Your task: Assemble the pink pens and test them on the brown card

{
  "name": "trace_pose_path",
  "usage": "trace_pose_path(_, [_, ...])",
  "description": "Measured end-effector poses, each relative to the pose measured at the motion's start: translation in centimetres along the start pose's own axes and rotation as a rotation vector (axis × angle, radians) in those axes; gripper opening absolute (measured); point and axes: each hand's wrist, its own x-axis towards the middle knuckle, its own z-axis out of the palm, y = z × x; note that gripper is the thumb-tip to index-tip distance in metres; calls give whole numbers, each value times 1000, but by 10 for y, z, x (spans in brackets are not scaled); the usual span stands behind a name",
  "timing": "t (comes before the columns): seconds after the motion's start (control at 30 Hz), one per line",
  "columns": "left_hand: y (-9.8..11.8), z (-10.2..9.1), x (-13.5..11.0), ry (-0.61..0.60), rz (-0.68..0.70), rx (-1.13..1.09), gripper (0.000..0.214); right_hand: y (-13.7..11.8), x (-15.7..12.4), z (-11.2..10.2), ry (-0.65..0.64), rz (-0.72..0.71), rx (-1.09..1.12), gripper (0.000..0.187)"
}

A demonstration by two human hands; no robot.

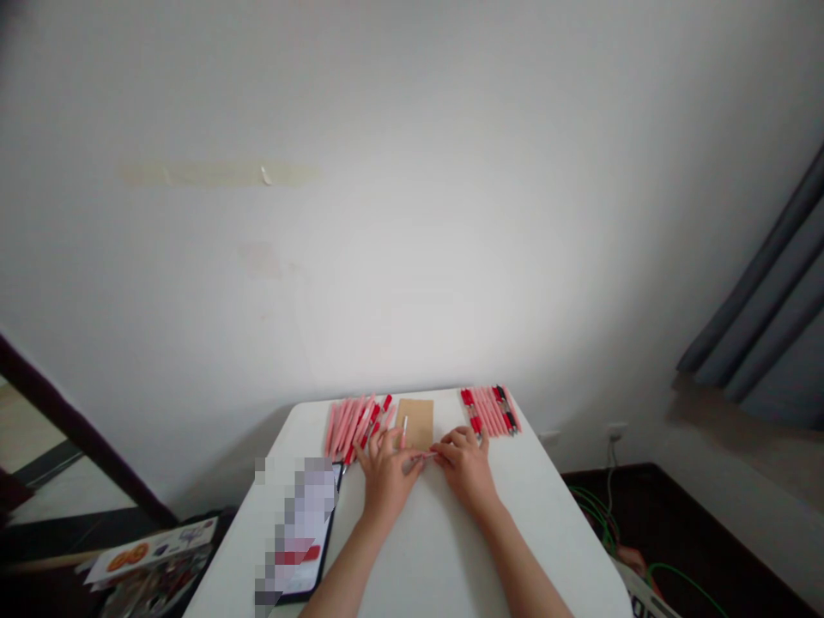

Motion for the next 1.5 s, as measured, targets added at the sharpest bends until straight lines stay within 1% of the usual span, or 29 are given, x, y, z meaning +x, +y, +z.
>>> trace_pose_path(0.23, [-4,3,0,-15,29,1,9,-1,0,1,-11,-16,-32,18])
trace_pose_path(0.43, [-7,7,-1,9,45,27,9,-1,0,3,17,-30,-9,18])
trace_pose_path(0.73, [-4,3,0,-17,29,15,10,-5,1,-1,29,-37,-3,21])
trace_pose_path(1.0, [-2,2,-1,12,39,18,8,-1,0,2,29,-40,-33,19])
trace_pose_path(1.27, [0,-1,-1,24,39,43,5,10,0,8,69,19,8,19])
trace_pose_path(1.5, [-2,3,-1,47,87,64,5,13,-2,10,121,67,-3,18])
